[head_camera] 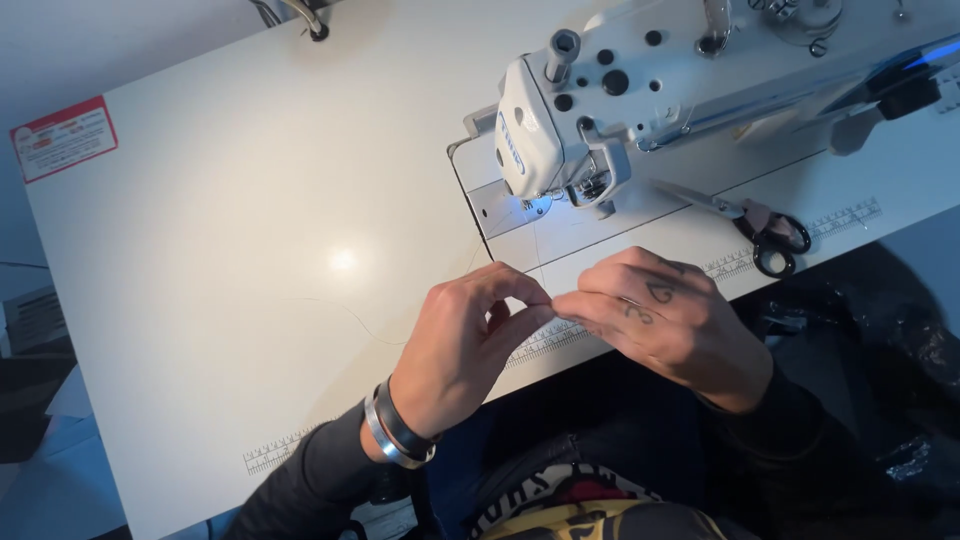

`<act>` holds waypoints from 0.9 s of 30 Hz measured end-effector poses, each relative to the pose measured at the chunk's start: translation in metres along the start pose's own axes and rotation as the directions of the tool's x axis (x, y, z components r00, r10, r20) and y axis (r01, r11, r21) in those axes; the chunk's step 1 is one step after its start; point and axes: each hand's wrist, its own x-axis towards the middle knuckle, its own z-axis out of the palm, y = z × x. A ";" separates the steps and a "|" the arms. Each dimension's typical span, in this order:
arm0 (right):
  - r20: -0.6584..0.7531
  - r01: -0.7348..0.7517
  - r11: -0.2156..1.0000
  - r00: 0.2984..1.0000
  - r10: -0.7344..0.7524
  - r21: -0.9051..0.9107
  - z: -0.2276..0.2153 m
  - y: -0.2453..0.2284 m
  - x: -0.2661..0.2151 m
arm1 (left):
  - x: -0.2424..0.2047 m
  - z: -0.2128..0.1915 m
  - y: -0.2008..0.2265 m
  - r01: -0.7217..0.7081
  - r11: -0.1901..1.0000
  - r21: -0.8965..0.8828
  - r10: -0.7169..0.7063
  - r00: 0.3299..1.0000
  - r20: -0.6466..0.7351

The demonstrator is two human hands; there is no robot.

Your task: Threading a needle on an industrial sewing machine and preparing leather pieces.

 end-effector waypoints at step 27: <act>-0.161 -0.654 0.619 0.733 0.661 -0.434 -0.084 0.092 -0.168 | 0.039 0.070 0.033 -0.158 0.983 0.090 0.145 0.980 0.138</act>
